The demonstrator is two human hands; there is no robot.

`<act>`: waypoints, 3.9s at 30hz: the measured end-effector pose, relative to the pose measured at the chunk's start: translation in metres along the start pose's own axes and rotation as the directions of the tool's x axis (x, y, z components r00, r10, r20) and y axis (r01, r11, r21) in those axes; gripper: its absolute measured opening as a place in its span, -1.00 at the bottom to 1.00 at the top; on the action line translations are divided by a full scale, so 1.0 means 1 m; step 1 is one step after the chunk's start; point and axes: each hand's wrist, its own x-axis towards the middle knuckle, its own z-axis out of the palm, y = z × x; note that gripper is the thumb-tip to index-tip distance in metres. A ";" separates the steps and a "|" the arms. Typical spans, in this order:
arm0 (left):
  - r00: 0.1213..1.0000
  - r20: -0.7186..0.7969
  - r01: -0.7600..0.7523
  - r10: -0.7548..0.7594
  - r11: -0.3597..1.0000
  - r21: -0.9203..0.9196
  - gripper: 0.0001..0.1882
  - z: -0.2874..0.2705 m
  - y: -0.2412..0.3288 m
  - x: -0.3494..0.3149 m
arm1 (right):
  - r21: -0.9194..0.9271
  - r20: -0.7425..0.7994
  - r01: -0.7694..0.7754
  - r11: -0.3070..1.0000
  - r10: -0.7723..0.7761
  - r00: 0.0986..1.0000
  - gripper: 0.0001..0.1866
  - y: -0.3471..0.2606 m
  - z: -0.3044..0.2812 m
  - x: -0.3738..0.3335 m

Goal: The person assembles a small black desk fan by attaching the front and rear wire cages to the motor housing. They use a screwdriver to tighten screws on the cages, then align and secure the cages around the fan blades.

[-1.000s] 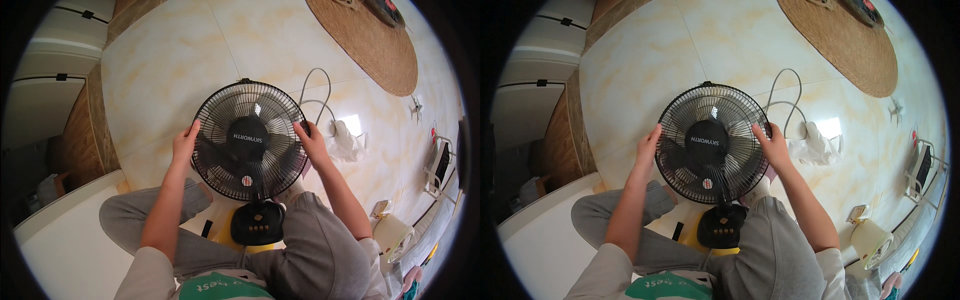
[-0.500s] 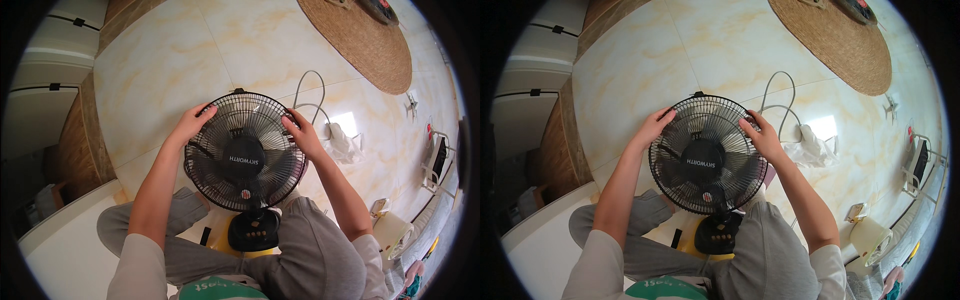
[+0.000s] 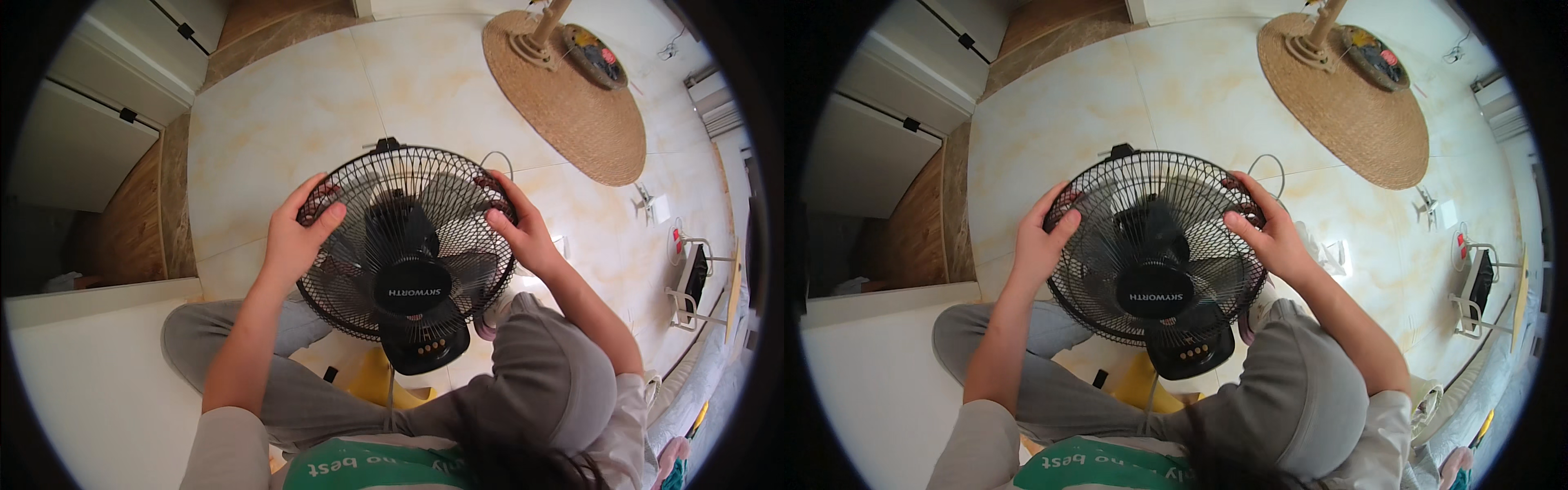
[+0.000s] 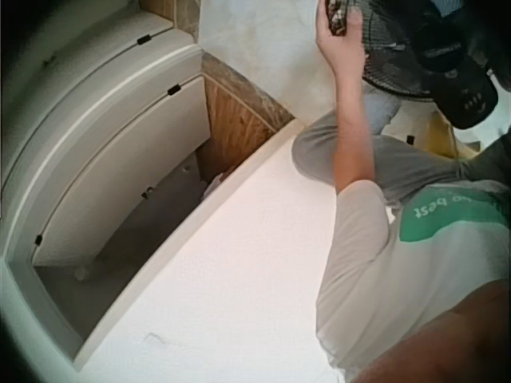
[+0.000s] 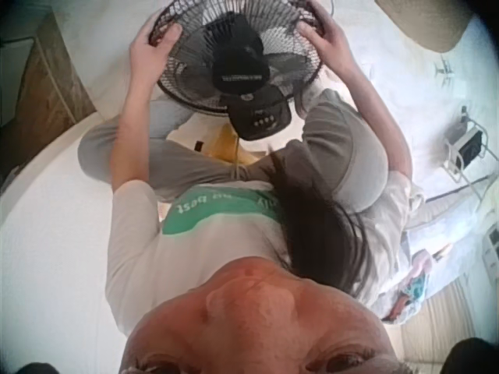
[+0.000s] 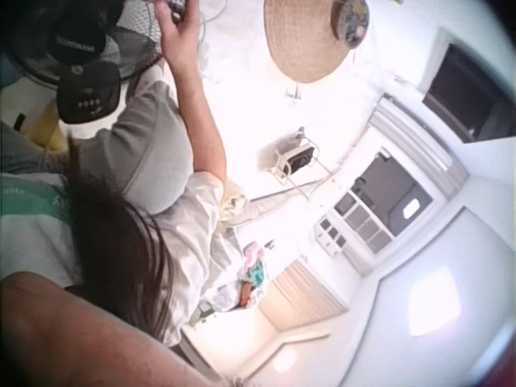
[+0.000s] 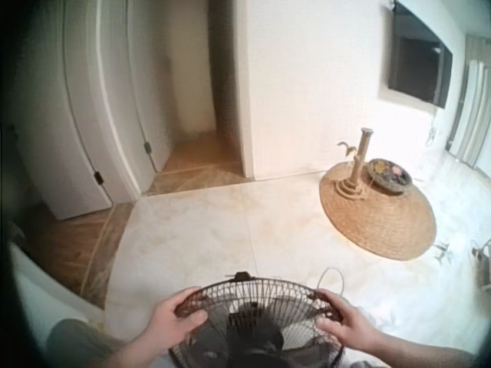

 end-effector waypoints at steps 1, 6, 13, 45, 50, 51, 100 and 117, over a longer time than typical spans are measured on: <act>0.999 -0.018 -0.031 0.031 1.000 0.001 -0.37 0.002 0.005 -0.013 | -0.005 0.041 0.005 1.000 -0.005 0.999 -0.29 -0.007 -0.002 -0.007; 0.984 -0.121 -0.130 0.130 0.992 0.009 -0.38 0.014 0.025 -0.051 | -0.203 0.232 0.219 0.954 -0.171 0.958 -0.10 -0.047 -0.026 -0.022; 0.897 -0.160 -0.406 0.412 0.911 0.070 -0.33 0.015 0.037 -0.029 | -0.194 0.220 0.136 0.972 -0.092 0.971 -0.05 -0.077 -0.044 -0.007; 0.780 0.286 -0.621 0.556 0.635 0.459 -0.30 0.030 0.061 0.029 | -0.666 0.159 0.429 0.610 -0.447 0.881 -0.25 -0.062 0.027 0.028; 0.769 0.291 -0.635 0.570 0.625 0.454 -0.33 0.031 0.059 0.027 | -0.662 0.126 0.457 0.594 -0.513 0.849 -0.25 -0.056 0.031 0.022; 0.760 0.287 -0.643 0.583 0.615 0.456 -0.33 0.031 0.060 0.026 | -0.663 0.125 0.456 0.593 -0.513 0.849 -0.25 -0.057 0.031 0.021; 0.977 -0.083 0.181 -0.197 0.968 -0.171 -0.27 0.047 -0.114 -0.057 | -0.498 0.107 -0.053 0.866 0.122 0.987 0.02 0.055 -0.067 0.035; 0.899 0.265 0.418 -0.347 0.506 -0.754 0.11 0.096 -0.147 -0.072 | -0.048 0.065 -0.410 0.911 0.412 0.909 0.19 0.040 -0.031 0.005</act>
